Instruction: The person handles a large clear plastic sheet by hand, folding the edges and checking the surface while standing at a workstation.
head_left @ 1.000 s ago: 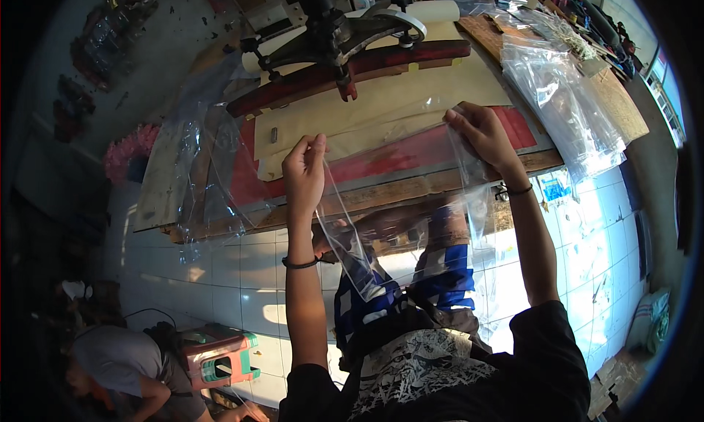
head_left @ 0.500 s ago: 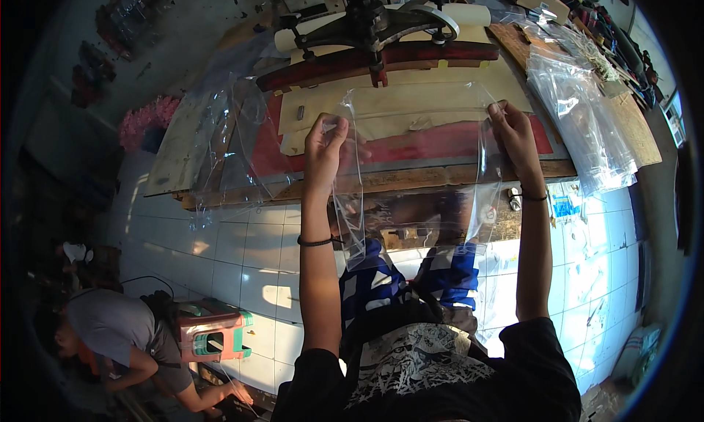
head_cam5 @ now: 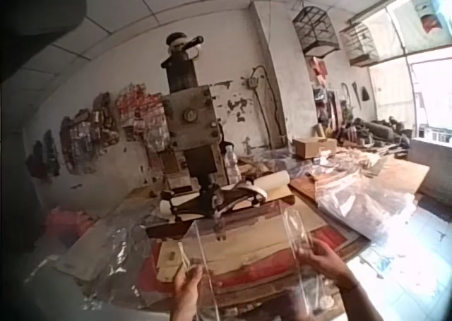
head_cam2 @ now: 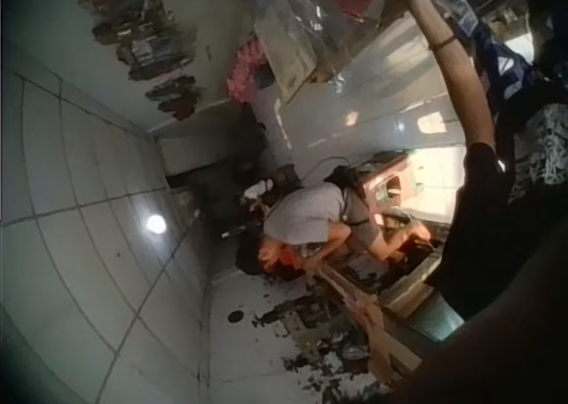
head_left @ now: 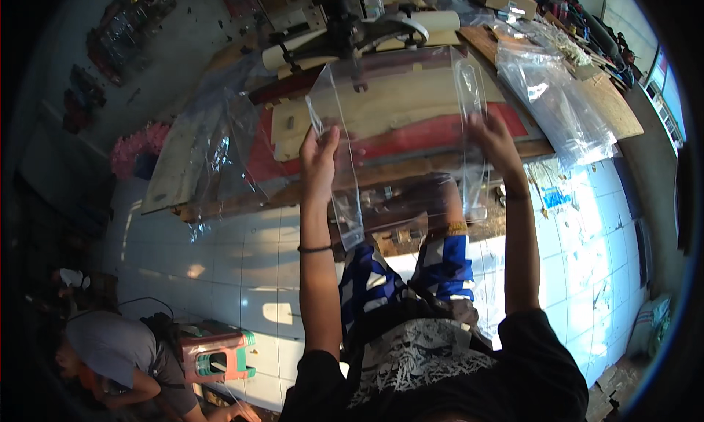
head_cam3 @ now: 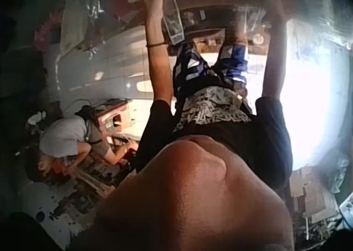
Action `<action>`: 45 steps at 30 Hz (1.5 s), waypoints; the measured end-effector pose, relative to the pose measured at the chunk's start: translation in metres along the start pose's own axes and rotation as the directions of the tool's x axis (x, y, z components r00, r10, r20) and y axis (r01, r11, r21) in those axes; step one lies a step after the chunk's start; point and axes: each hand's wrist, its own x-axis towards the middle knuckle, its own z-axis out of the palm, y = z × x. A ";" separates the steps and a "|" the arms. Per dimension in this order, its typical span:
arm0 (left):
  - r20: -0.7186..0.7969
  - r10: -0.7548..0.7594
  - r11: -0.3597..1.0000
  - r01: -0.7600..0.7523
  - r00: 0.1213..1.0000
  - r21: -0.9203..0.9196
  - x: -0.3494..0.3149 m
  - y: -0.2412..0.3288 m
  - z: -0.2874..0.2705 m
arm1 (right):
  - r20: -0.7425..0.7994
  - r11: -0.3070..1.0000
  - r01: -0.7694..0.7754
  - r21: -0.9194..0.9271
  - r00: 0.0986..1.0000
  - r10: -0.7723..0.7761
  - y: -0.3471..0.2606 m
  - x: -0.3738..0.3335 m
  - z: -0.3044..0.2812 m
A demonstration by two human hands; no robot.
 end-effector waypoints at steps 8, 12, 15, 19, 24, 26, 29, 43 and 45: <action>0.199 -0.075 0.980 0.035 0.977 0.196 -0.047 0.007 -0.015 | -0.111 0.994 -0.043 -0.102 0.993 0.032 -0.013 -0.061 0.029; 0.133 -0.266 0.926 0.215 0.955 0.311 -0.093 -0.001 -0.021 | -0.141 0.994 -0.059 -0.092 0.989 0.046 -0.011 -0.067 0.025; -0.030 -0.168 0.955 0.170 0.985 0.243 -0.098 -0.012 -0.018 | -0.136 0.984 -0.169 -0.055 0.978 0.161 -0.022 -0.069 0.039; -0.145 -0.022 0.967 0.058 0.989 0.248 -0.106 -0.026 -0.018 | 0.048 0.931 -0.347 -0.114 0.934 0.354 -0.022 -0.090 0.017; -0.212 0.059 0.975 -0.011 0.976 0.223 -0.115 -0.052 -0.015 | -0.107 0.924 -0.287 -0.252 0.957 0.268 -0.003 -0.118 0.013; -0.242 0.001 0.968 0.060 0.970 0.243 -0.122 -0.058 -0.014 | -0.154 0.906 -0.319 -0.280 0.946 0.286 -0.003 -0.123 0.013; -0.280 0.047 0.962 0.032 0.959 0.272 -0.128 -0.069 -0.016 | -0.206 0.884 -0.362 -0.295 0.928 0.311 -0.004 -0.126 0.016; 0.095 0.163 0.931 -0.185 0.982 0.314 -0.120 -0.069 0.075 | -0.370 0.898 -0.152 -0.413 0.929 -0.013 -0.081 -0.136 -0.072; 0.282 0.213 0.929 -0.283 0.936 0.237 -0.089 -0.043 0.117 | -0.411 0.859 -0.044 -0.510 0.890 -0.198 -0.113 -0.126 -0.104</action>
